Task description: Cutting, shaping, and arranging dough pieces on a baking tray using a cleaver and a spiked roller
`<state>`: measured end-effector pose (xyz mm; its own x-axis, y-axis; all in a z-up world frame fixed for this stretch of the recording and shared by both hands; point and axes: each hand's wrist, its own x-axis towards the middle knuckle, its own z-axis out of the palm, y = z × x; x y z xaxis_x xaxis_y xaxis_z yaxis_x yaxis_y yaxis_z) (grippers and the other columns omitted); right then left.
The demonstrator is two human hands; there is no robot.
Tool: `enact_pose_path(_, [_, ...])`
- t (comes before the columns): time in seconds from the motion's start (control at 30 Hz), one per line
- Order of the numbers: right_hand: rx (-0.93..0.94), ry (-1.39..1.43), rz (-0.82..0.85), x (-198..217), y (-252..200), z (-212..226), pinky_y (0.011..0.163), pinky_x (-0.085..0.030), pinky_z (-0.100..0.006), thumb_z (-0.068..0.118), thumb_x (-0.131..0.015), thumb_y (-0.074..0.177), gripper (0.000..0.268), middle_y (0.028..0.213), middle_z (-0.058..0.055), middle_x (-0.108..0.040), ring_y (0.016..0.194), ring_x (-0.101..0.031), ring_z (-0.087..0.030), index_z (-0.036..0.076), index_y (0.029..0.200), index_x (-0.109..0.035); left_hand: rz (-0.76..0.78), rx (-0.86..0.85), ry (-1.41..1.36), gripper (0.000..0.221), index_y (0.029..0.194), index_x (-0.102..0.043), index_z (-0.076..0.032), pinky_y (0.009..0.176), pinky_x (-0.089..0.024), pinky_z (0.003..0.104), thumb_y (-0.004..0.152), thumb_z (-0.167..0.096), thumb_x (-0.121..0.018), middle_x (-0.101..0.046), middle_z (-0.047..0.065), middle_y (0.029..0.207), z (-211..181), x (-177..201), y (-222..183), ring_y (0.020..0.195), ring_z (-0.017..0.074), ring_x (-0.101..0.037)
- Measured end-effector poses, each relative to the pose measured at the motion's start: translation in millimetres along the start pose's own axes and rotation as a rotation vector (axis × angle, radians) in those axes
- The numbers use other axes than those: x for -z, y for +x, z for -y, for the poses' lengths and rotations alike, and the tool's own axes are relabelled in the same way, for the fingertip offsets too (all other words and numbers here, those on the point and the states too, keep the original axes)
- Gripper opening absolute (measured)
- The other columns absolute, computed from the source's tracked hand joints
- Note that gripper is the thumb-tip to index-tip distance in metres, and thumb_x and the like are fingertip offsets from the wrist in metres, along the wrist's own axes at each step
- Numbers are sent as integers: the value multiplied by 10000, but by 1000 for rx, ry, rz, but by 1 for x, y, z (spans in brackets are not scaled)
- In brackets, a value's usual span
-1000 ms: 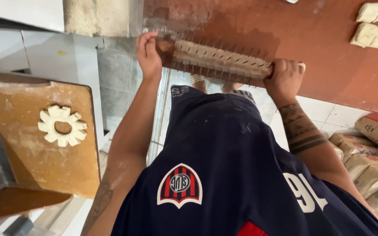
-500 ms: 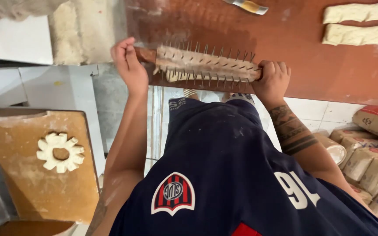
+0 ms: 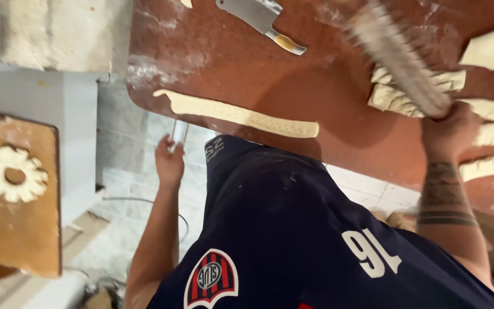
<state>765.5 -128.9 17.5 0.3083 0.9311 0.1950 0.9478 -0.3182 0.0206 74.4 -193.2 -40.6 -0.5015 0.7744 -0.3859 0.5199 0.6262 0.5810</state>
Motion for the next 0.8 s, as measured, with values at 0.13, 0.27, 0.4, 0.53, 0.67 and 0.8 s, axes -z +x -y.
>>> enact_pose_path(0.13, [-29, -52, -38, -30, 52, -55, 429, -464, -536, 194, -796, 669, 344, 842, -148, -696, 663, -635, -373, 114, 981, -676, 71, 159, -15, 510, 1385, -597, -90, 848, -509, 381, 934, -327, -609, -684, 107, 1135, 50, -52, -71, 751, 178, -713])
enact_pose_path(0.27, [-6, 2, -106, -66, 123, -59, 538, -523, -481, 87, -815, 572, 377, 856, -86, -733, 714, -657, -311, 145, 911, -659, 278, 192, 183, 556, 1412, -602, -98, 1077, -432, 437, 923, -358, -642, -640, 197, 1273, 79, -84, -124, 1220, 339, -590])
enact_pose_path(0.4, [190, 63, -273, -102, 175, -47, 422, -608, -426, 353, -934, 655, 451, 899, -33, -869, 667, -830, -271, 192, 1050, -788, 347, 325, 202, 536, 1418, -596, -148, 1094, -416, 419, 944, -400, -603, -652, 131, 1299, 66, -83, -163, 1244, 304, -582])
enact_pose_path(0.53, [-245, 93, 292, -141, 205, -39, 675, -620, -380, 551, -958, 639, 620, 1032, 2, -793, 898, -782, -201, 179, 1092, -757, 243, 498, 68, 546, 1377, -623, -148, 956, -473, 410, 903, -407, -542, -644, 106, 1299, 36, -76, -197, 890, 212, -710])
enact_pose_path(0.67, [69, 261, 134, -190, 221, -57, 614, -588, -311, 551, -982, 931, 578, 1050, 0, -781, 857, -751, -129, 122, 1173, -680, 246, 473, 99, 523, 1369, -632, -159, 1015, -446, 419, 907, -397, -580, -683, 106, 1232, 67, -95, -220, 1026, 255, -648])
enact_pose_path(0.8, [125, 304, 56, -174, 227, -43, 715, -606, -370, 317, -817, 853, 357, 1077, -49, -840, 921, -816, -217, 149, 1160, -745, 269, 443, 133, 540, 1386, -623, -155, 1073, -407, 447, 907, -401, -589, -698, 127, 1230, 70, -99, -229, 1248, 300, -560])
